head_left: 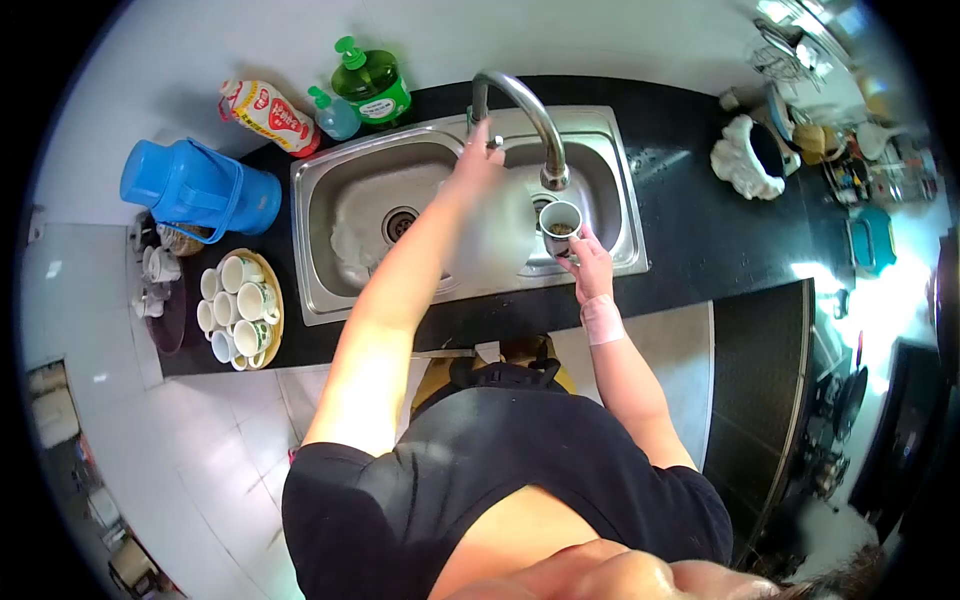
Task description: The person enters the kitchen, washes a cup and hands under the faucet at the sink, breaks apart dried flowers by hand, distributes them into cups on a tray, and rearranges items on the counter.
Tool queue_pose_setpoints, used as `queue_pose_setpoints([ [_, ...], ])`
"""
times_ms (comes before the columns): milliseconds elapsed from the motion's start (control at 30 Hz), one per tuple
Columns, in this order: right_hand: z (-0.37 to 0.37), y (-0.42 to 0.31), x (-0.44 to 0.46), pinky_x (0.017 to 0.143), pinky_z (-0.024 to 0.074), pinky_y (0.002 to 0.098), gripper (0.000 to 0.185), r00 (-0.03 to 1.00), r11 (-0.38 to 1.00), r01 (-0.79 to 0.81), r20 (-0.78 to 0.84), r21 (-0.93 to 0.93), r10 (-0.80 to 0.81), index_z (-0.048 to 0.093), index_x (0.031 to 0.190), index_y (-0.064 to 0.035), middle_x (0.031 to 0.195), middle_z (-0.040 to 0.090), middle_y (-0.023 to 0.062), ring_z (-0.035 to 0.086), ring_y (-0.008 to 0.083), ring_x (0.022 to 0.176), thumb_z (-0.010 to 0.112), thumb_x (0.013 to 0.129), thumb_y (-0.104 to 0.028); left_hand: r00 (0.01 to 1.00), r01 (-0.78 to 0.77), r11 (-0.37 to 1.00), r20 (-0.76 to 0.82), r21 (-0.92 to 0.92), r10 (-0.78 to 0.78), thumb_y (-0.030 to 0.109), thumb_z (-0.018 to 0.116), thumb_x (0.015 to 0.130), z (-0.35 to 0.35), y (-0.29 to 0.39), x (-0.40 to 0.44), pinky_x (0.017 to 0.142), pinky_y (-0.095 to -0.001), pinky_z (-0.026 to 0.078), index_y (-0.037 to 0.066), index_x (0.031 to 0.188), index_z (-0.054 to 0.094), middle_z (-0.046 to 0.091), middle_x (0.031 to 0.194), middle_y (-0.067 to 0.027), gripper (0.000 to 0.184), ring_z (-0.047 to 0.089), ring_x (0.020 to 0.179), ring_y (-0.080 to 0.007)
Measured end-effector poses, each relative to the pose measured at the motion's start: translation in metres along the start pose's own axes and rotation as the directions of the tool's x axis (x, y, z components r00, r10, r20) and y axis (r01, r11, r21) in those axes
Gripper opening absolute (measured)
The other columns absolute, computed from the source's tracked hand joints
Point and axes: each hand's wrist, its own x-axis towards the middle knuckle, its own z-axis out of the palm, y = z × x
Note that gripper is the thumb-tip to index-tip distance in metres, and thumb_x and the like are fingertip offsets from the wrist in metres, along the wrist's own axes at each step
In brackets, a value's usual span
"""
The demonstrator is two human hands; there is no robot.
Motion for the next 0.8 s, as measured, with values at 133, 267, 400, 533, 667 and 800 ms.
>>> queue_pose_setpoints([
  [133, -0.015, -0.001, 0.039, 0.075, 0.0481, 0.0275, 0.02, 0.989, 0.995, 0.01, 0.146, -0.102, 0.005, 0.057, 0.066, 0.0003, 0.142, 0.023, 0.0119, 0.051, 0.0154, 0.103, 0.058, 0.082, -0.011, 0.996, -0.078, 0.977, 0.058, 0.197, 0.068, 0.011, 0.048, 0.081, 0.007, 0.023, -0.011, 0.073, -0.038, 0.046, 0.009, 0.112, 0.054, 0.058, 0.101, -0.0173, 0.032, 0.059, 0.082, -0.0318],
  [267, -0.018, -0.002, 0.061, 0.08, 0.0497, 0.0327, 0.021, 0.965, 0.999, 0.003, 0.263, -0.053, 0.011, 0.056, 0.067, -0.0005, 0.14, 0.028, 0.0082, 0.052, 0.0178, 0.103, 0.056, 0.084, -0.013, 0.989, -0.144, 0.958, 0.076, 0.248, 0.129, 0.009, 0.047, 0.081, 0.01, 0.019, -0.036, 0.081, -0.0378, 0.045, 0.009, 0.108, 0.056, 0.055, 0.111, -0.0161, 0.028, 0.056, 0.096, -0.0325],
  [400, -0.016, -0.008, 0.067, 0.074, 0.0488, 0.0261, 0.022, 0.958, 0.998, -0.057, 0.279, -0.032, 0.063, 0.054, 0.062, -0.0019, 0.141, 0.026, 0.013, 0.051, 0.0139, 0.105, 0.058, 0.082, -0.01, 0.979, -0.177, 0.965, -0.062, 0.196, 0.192, 0.01, 0.052, 0.081, 0.015, 0.026, -0.039, 0.081, -0.0337, 0.046, 0.007, 0.101, 0.06, 0.058, 0.109, -0.014, 0.022, 0.057, 0.097, -0.0298],
  [533, -0.02, -0.008, 0.073, 0.074, 0.0487, 0.0263, 0.022, 0.951, 0.997, -0.012, 0.306, -0.075, 0.034, 0.054, 0.062, -0.0017, 0.141, 0.026, 0.0124, 0.05, 0.0139, 0.106, 0.057, 0.082, -0.011, 0.968, -0.221, 0.957, -0.074, 0.187, 0.238, 0.01, 0.055, 0.08, 0.018, 0.012, -0.034, 0.079, -0.0325, 0.047, 0.006, 0.099, 0.06, 0.06, 0.104, -0.0128, 0.02, 0.059, 0.093, -0.0286],
  [667, -0.023, -0.008, 0.074, 0.076, 0.0489, 0.0274, 0.021, 0.955, 0.998, -0.014, 0.293, -0.058, 0.031, 0.055, 0.064, -0.0004, 0.14, 0.027, 0.0142, 0.049, 0.015, 0.107, 0.057, 0.083, -0.011, 0.966, -0.232, 0.949, -0.06, 0.213, 0.25, 0.01, 0.056, 0.08, 0.018, 0.018, -0.032, 0.077, -0.0321, 0.048, 0.005, 0.097, 0.061, 0.061, 0.1, -0.012, 0.018, 0.06, 0.09, -0.0279],
  [800, -0.032, -0.007, 0.072, 0.076, 0.0487, 0.028, 0.021, 0.936, 0.995, -0.013, 0.349, -0.094, 0.046, 0.056, 0.066, 0.0004, 0.14, 0.027, 0.0151, 0.05, 0.0155, 0.106, 0.055, 0.084, -0.011, 0.975, -0.196, 0.957, -0.064, 0.211, 0.214, 0.01, 0.056, 0.081, 0.019, 0.016, -0.026, 0.076, -0.0314, 0.048, 0.004, 0.096, 0.061, 0.062, 0.098, -0.0119, 0.017, 0.06, 0.088, -0.0278],
])
